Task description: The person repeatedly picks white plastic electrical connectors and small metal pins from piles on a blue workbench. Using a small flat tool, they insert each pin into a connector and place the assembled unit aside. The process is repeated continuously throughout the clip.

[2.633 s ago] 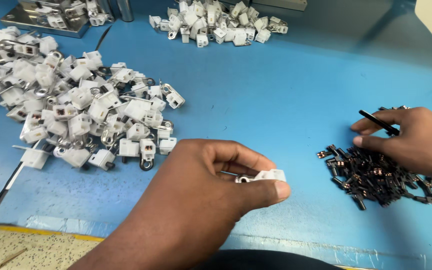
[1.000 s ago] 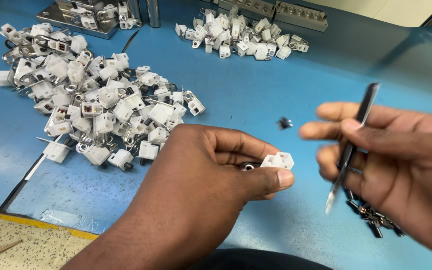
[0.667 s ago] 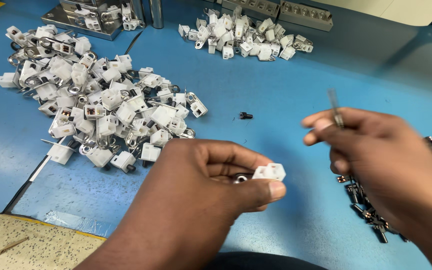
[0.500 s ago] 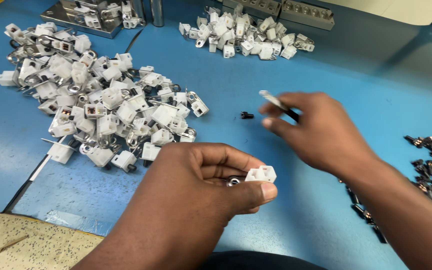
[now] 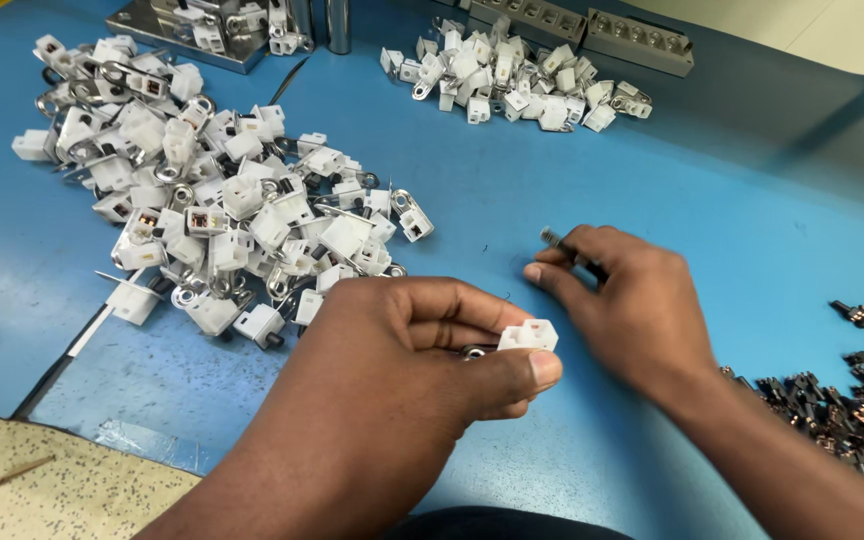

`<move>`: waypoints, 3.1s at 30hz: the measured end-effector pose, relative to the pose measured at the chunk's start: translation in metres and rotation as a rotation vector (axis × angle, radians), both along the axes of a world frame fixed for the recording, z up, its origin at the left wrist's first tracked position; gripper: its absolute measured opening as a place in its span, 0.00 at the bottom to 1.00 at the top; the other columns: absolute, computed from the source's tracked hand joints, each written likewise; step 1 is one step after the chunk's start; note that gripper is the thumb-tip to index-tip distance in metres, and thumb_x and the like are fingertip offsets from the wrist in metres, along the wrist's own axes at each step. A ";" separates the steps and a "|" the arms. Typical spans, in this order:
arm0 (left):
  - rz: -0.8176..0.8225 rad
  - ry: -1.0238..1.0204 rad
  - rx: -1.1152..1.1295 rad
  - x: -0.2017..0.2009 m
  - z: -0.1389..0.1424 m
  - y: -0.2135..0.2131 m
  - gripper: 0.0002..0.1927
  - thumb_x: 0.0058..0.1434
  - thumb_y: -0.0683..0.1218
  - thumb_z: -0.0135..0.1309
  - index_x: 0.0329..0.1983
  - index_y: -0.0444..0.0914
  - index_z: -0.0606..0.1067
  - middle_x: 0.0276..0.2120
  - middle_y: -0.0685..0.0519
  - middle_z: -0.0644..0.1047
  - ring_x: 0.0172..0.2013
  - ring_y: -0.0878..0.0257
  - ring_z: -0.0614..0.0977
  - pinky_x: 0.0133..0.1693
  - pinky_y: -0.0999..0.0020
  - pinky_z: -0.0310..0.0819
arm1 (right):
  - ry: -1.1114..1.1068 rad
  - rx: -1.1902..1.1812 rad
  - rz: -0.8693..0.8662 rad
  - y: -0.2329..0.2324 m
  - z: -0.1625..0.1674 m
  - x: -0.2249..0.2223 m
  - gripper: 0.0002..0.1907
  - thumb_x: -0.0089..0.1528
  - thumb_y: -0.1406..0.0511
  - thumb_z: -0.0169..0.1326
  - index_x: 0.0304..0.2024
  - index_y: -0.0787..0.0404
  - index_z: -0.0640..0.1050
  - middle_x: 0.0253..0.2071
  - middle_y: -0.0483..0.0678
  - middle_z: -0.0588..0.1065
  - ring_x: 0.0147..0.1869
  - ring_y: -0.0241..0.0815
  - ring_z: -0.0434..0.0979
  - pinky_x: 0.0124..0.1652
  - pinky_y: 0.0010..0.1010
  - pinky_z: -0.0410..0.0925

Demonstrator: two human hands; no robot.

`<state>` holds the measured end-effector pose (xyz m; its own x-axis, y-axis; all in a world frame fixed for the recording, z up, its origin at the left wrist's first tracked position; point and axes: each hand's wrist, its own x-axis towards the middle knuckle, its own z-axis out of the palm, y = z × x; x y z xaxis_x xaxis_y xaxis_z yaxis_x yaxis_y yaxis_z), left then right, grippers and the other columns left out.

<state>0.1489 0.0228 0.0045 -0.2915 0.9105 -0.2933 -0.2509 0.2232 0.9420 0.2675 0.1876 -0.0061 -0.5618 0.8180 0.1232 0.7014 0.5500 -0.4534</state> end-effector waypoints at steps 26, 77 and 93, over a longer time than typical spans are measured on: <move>0.133 0.188 -0.023 0.005 0.014 0.007 0.14 0.52 0.47 0.71 0.40 0.36 0.85 0.31 0.53 0.84 0.29 0.70 0.83 0.32 0.72 0.81 | 0.776 -0.700 0.003 -0.018 0.068 0.053 0.14 0.71 0.65 0.40 0.58 0.62 0.68 0.51 0.59 0.78 0.58 0.52 0.84 0.54 0.44 0.73; -0.125 0.116 -0.124 0.020 0.010 0.013 0.18 0.54 0.53 0.67 0.37 0.32 0.87 0.29 0.48 0.86 0.33 0.63 0.82 0.36 0.69 0.81 | 0.063 -0.698 -0.326 -0.004 0.024 0.101 0.15 0.61 0.61 0.64 0.51 0.56 0.85 0.26 0.47 0.70 0.24 0.36 0.61 0.23 0.30 0.57; -0.129 -0.001 0.013 0.031 0.003 0.001 0.18 0.60 0.51 0.64 0.46 0.34 0.84 0.35 0.50 0.86 0.39 0.66 0.84 0.45 0.68 0.81 | -0.740 0.101 -0.178 0.056 0.010 0.125 0.14 0.65 0.52 0.58 0.51 0.40 0.87 0.33 0.40 0.85 0.27 0.40 0.79 0.34 0.33 0.76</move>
<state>0.1794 0.0241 0.0076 -0.1715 0.9442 -0.2811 -0.2219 0.2410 0.9448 0.3927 0.2438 0.0040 -0.3873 0.9088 -0.1553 0.8845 0.4137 0.2154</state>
